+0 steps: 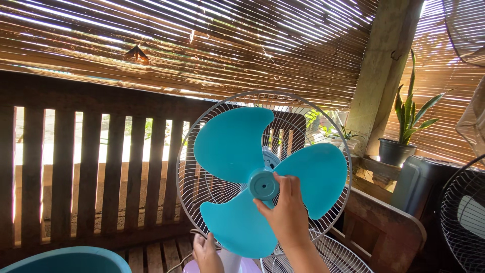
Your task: The person reassembles a small electric fan by hand. They attach the fan blade to the motor hub, secure it with a nut, and then attach the front grille, completing the assembly.
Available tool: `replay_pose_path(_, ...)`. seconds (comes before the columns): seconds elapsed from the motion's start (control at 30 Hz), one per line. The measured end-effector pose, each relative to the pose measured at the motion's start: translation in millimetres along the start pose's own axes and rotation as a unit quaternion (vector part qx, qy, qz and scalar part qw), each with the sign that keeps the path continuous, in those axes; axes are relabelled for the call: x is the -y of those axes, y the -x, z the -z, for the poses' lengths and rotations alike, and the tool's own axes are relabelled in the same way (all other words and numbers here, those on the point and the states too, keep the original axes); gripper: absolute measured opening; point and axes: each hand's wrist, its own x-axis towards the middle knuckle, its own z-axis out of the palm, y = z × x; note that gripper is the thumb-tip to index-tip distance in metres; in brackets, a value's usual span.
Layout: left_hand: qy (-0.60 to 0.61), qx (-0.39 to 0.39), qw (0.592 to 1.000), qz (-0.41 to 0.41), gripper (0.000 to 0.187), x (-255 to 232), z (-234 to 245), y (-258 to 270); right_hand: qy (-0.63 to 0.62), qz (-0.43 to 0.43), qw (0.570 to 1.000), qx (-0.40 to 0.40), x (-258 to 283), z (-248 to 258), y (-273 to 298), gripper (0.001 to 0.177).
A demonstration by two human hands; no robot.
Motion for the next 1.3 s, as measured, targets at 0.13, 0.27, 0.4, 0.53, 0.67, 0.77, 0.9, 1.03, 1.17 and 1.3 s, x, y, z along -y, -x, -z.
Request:
replay_pose_path(0.13,0.062,0.064,0.967,0.238,0.053,3.3,8.0,-1.5,0.011,0.022,1.0,-0.001,3.2,1.6,-2.7,0.078)
replay_pose_path(0.27,0.019,0.092,0.949,0.301,0.063,-33.3,-8.9,19.9,0.014,0.085,0.996,-0.019,7.7,1.4,-2.1,0.087)
replay_pose_path(0.4,-0.007,0.124,0.942,0.311,0.06,-67.5,-22.8,43.9,0.027,-0.013,0.998,0.049,13.4,-1.3,-3.1,0.084)
replay_pose_path(0.53,-0.032,0.155,0.947,0.278,0.059,-75.6,-20.6,45.7,0.022,0.013,0.999,0.023,10.1,-4.1,-1.3,0.081)
replay_pose_path(0.67,-0.052,0.157,0.943,0.289,0.051,-63.5,-12.0,34.1,0.03,0.037,0.999,0.005,6.6,-9.5,-0.9,0.084)
replay_pose_path(0.77,-0.057,0.194,0.925,0.322,0.038,-48.7,-8.2,29.3,0.005,0.035,0.999,0.005,4.9,-12.7,0.4,0.082)
replay_pose_path(0.9,-0.013,0.206,0.919,0.335,0.053,-44.5,-5.9,28.7,0.014,0.031,0.999,0.007,6.9,-14.0,-0.6,0.083)
replay_pose_path(1.03,-0.009,0.21,0.937,0.279,0.058,-60.4,-5.6,24.8,0.028,0.019,0.999,0.009,8.7,-12.7,-0.6,0.083)
replay_pose_path(1.17,-0.005,0.212,0.939,0.27,0.06,-76.9,-2.1,24.6,0.032,-0.02,0.999,0.03,11.5,-12.9,1.9,0.083)
replay_pose_path(1.3,-0.001,0.22,0.937,0.271,0.056,-81.4,-0.9,28.0,0.043,0.02,0.999,0.008,11.9,-12.9,3.0,0.084)
